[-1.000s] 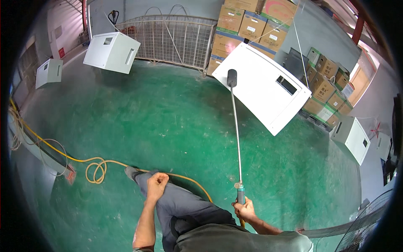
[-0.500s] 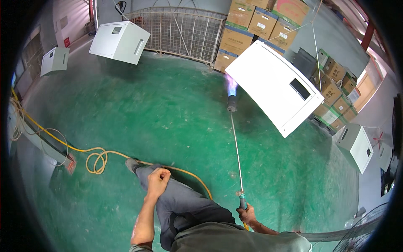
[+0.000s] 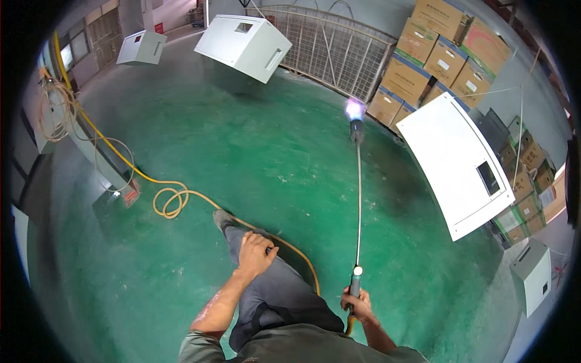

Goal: Using a blowtorch to treat or heat the surfaces of white metal electrical or component boxes hanging from the ceiling.

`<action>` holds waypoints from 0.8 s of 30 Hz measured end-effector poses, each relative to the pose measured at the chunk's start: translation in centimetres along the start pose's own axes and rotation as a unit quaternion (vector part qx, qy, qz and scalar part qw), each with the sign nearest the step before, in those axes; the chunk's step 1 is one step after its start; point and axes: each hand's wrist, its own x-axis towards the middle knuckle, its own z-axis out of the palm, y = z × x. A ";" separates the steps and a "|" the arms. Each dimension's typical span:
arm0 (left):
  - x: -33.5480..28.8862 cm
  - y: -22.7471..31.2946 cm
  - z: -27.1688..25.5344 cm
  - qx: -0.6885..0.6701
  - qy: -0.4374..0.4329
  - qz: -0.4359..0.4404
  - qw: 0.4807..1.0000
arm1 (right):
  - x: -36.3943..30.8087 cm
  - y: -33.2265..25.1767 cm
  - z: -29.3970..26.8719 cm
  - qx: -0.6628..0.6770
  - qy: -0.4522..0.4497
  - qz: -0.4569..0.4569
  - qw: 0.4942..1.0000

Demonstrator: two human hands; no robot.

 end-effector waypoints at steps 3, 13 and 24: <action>-0.5 -0.2 -0.3 0.002 0.007 -0.020 1.000 | 4.4 -5.0 2.9 -0.239 0.072 -0.089 0.964; -0.2 -2.1 0.2 -0.033 0.062 -0.042 0.997 | 18.3 -13.2 12.3 -0.129 -0.073 -0.188 0.971; -0.5 -3.8 0.0 -0.050 0.106 -0.034 0.993 | 21.7 -9.7 14.5 -0.063 -0.130 -0.117 0.983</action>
